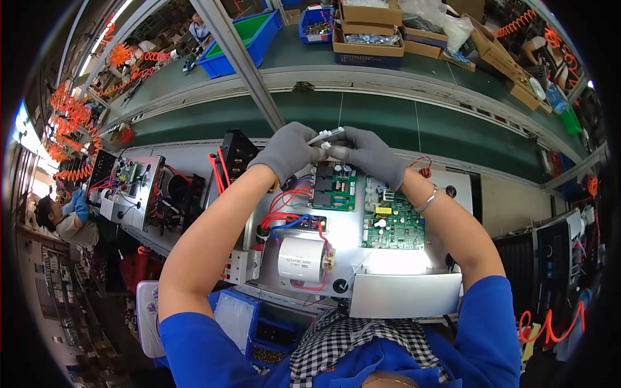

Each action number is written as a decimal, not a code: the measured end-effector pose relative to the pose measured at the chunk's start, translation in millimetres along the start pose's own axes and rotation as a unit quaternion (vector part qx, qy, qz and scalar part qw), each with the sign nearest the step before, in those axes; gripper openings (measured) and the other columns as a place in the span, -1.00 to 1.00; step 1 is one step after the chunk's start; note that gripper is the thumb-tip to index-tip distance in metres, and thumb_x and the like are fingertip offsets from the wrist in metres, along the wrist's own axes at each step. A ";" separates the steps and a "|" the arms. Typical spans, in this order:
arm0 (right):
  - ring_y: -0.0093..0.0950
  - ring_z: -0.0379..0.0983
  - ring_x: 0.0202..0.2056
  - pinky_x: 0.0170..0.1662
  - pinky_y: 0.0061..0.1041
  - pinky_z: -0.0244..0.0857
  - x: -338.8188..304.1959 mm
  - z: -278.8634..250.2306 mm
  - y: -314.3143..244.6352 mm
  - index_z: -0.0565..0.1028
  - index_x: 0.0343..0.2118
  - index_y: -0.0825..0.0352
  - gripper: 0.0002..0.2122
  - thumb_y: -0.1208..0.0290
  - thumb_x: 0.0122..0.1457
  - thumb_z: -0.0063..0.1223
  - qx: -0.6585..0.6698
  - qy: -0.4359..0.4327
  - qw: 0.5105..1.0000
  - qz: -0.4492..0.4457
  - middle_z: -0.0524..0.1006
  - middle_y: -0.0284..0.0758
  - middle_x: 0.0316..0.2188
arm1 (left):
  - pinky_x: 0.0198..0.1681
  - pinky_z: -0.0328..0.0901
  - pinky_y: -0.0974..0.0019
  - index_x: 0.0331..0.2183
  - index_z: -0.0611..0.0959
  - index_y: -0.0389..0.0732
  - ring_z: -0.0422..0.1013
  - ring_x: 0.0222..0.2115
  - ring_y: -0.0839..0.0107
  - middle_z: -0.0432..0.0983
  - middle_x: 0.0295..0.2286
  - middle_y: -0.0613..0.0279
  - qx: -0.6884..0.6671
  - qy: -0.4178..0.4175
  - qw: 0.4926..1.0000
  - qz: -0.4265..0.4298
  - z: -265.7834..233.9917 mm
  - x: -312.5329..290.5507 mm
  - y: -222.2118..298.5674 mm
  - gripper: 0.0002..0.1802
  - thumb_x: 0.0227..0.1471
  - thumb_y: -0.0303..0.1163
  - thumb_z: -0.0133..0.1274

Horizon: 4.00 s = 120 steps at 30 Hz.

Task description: Install wiring, circuit boards, and connectors into a metal electronics housing on an assembly line.

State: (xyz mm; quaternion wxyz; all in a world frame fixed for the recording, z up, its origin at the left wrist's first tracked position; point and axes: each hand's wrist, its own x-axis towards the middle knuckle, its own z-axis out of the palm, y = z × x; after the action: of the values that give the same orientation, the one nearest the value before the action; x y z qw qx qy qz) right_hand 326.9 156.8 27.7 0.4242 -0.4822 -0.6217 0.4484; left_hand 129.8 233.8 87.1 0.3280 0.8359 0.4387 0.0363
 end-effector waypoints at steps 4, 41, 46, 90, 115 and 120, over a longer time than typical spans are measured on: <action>-0.57 0.50 -0.20 -0.07 -0.49 0.38 -2.9 -4.1 0.1 0.56 -0.16 0.43 -0.72 0.30 0.21 0.12 0.019 0.001 1.000 0.006 0.61 -0.26 -0.24 | -0.29 0.36 0.21 -0.37 0.73 -0.27 0.52 -0.45 0.21 0.61 -0.49 0.02 -0.003 -0.023 1.000 -0.003 3.6 -2.1 9.9 -0.73 -0.08 -0.26 0.29; -0.73 0.35 -0.41 -0.35 -0.68 0.33 -0.4 -9.2 14.3 0.52 -0.08 0.32 -0.75 0.32 0.34 -0.10 0.032 0.037 0.993 0.104 0.50 -0.45 -0.40 | -0.12 0.38 0.15 -0.23 0.63 -0.34 0.52 -0.27 -0.02 0.58 -0.32 -0.16 0.124 -0.114 0.986 0.014 19.4 35.2 14.5 -0.55 -0.07 -0.18 0.03; -0.73 0.35 -0.41 -0.36 -0.69 0.32 0.4 -10.1 19.2 0.52 -0.09 0.32 -0.76 0.32 0.34 -0.10 0.038 0.040 0.992 0.116 0.50 -0.44 -0.40 | -0.18 0.38 0.15 -0.28 0.63 -0.32 0.53 -0.31 0.00 0.58 -0.37 -0.15 0.126 -0.150 0.981 -0.002 16.8 34.6 23.6 -0.61 -0.06 -0.20 0.03; -0.66 0.37 -0.46 -0.38 -0.62 0.29 56.5 4.3 -12.7 0.62 -0.21 0.41 -0.70 0.23 0.18 0.21 0.072 0.082 0.988 0.108 0.54 -0.42 -0.45 | -0.30 0.34 0.26 -0.19 0.61 -0.31 0.46 -0.43 0.31 0.57 -0.42 0.13 -0.009 0.043 0.999 0.016 -44.2 26.5 -8.6 -0.60 0.06 -0.17 0.04; -0.23 0.53 -0.19 -0.02 -0.33 0.34 72.9 13.7 9.4 0.59 -0.03 0.14 -0.71 0.28 0.24 -0.02 -0.314 -0.195 0.929 0.018 0.62 -0.21 -0.16 | -0.24 0.43 0.13 -0.33 0.77 -0.08 0.57 -0.30 0.02 0.64 -0.38 -0.03 0.387 -0.102 0.916 -0.022 -47.7 23.5 -15.8 -0.75 -0.14 -0.46 0.11; -0.39 0.51 -0.40 -0.23 -0.41 0.36 96.2 27.4 -6.0 0.65 -0.19 0.26 -0.68 0.12 0.13 0.23 -0.318 -0.244 0.916 0.029 0.65 -0.24 -0.39 | -0.19 0.44 0.11 -0.35 0.74 -0.22 0.56 -0.24 -0.01 0.63 -0.32 -0.09 0.427 -0.051 0.903 -0.017 -42.9 26.7 -32.2 -0.79 -0.04 -0.43 0.06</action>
State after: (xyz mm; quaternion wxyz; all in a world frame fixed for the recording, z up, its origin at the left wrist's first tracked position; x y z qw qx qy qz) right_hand 282.5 246.2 36.1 0.0706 -0.4845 -0.8016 0.3431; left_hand 108.4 289.1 95.9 -0.0376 0.8891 0.4087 -0.2027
